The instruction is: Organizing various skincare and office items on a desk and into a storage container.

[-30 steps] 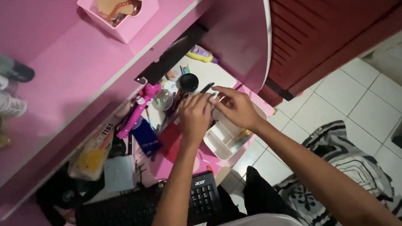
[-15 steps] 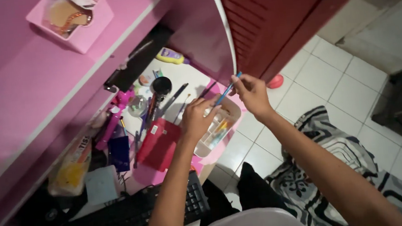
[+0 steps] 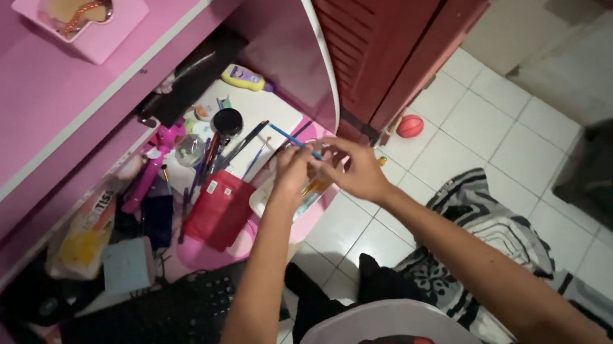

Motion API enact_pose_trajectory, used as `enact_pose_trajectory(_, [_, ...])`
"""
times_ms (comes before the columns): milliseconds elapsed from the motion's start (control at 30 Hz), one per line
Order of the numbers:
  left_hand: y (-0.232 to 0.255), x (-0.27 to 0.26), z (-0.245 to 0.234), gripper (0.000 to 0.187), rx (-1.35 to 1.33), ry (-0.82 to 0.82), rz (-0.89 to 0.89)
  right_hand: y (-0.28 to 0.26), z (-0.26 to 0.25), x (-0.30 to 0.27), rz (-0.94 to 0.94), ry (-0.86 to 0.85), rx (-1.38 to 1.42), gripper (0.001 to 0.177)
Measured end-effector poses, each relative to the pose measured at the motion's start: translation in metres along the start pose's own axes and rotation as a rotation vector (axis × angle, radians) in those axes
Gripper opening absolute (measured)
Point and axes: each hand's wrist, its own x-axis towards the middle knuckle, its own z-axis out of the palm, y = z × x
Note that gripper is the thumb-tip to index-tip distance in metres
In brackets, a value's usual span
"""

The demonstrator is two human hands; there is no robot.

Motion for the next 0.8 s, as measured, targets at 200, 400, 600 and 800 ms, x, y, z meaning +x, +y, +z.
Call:
enact_pose_trajectory(200, [-0.040,0.021,0.018,0.017,-0.197,-0.037,-0.094,0.003,-0.015,-0.008,0.027,0.067,-0.091,0.022])
enact_pose_trajectory(400, [-0.016,-0.044,0.022,0.039,1.056,0.479,0.804,0.027,-0.038,-0.010,-0.053,0.170,-0.167,0.018])
enact_pose_trajectory(600, [-0.017,-0.061,0.005,0.150,1.490,0.408,0.240,0.026,-0.045,-0.021,-0.114,0.045,-0.246,0.016])
enact_pose_trajectory(800, [-0.022,-0.052,-0.007,0.139,1.445,0.513,0.190,0.028,-0.033,-0.034,-0.196,0.057,-0.253,0.013])
